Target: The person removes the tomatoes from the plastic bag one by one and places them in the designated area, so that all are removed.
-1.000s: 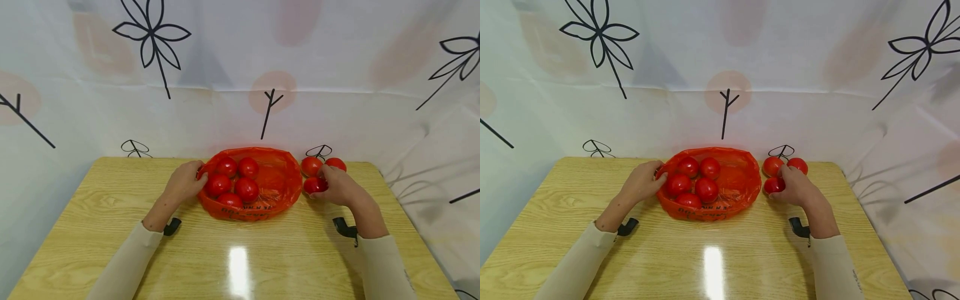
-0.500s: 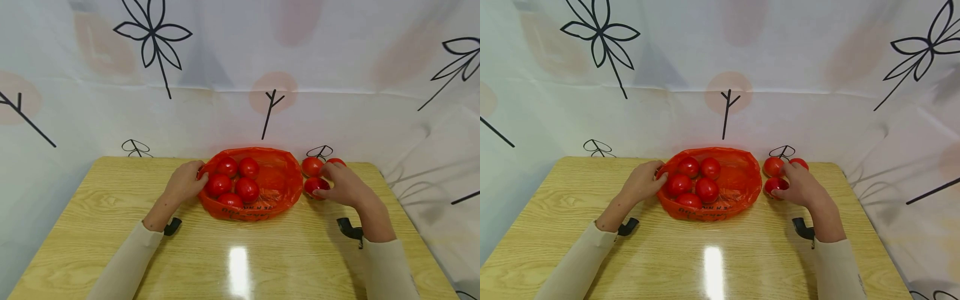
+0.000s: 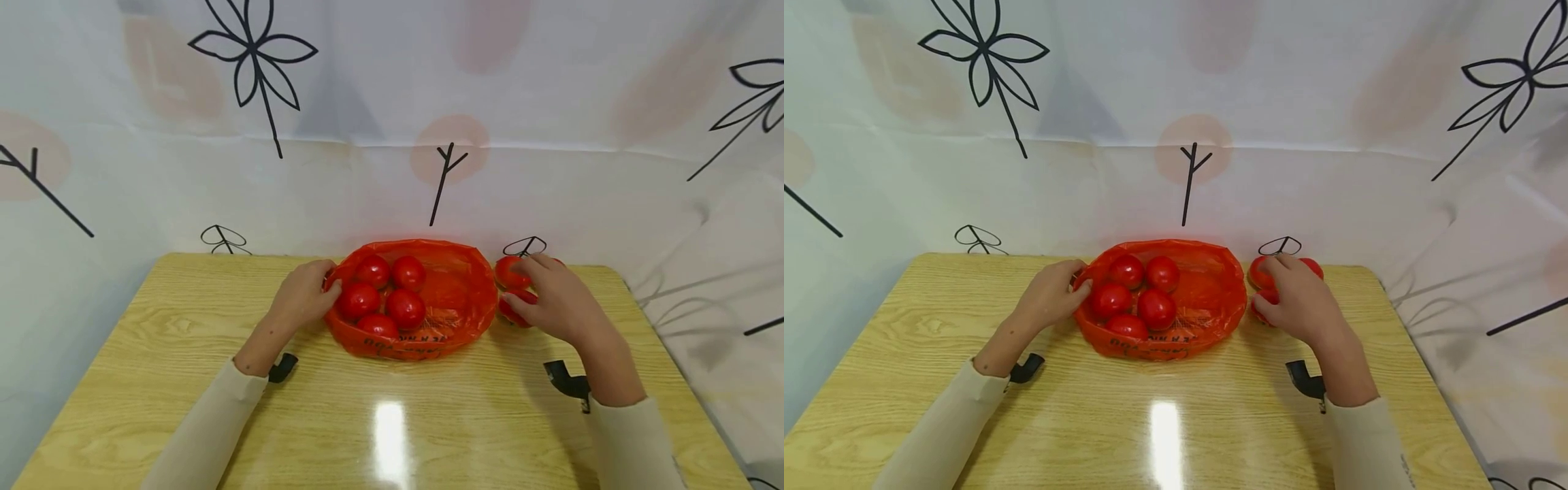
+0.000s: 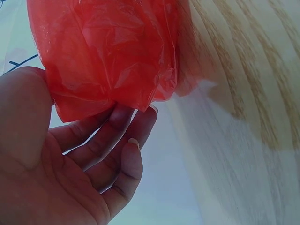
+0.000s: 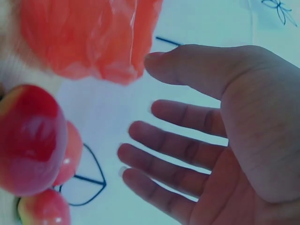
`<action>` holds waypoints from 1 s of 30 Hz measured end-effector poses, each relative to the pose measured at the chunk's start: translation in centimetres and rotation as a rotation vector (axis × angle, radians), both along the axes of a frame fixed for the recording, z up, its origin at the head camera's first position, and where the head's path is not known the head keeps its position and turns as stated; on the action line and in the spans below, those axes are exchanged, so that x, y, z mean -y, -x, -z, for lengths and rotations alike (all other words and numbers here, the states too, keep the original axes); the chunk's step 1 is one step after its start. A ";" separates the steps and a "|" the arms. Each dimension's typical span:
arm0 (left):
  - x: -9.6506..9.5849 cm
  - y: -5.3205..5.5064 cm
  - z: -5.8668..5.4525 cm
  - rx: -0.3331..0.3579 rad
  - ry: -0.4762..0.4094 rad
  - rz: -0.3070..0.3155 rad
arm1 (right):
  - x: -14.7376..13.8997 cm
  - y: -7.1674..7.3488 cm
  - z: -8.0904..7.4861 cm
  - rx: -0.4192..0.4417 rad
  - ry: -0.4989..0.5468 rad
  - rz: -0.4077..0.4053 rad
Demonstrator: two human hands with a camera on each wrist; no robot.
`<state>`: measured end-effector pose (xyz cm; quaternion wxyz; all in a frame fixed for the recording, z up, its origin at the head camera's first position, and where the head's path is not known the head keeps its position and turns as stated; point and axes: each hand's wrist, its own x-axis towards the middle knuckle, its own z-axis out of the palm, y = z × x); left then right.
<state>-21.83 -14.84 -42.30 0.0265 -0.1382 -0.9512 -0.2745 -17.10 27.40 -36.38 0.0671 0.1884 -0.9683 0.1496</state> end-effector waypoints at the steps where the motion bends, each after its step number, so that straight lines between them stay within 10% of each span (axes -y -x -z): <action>1: 0.0 0.0 0.0 0.002 0.001 -0.001 | 0.3 -0.1 0.0 -0.014 0.005 -0.003; 16: -0.2 0.1 -0.2 0.005 0.007 0.000 | 3.7 0.1 0.8 -0.155 0.059 -0.115; 30: -0.1 0.2 -0.1 0.002 0.015 0.010 | 6.6 0.1 1.9 -0.121 0.066 -0.210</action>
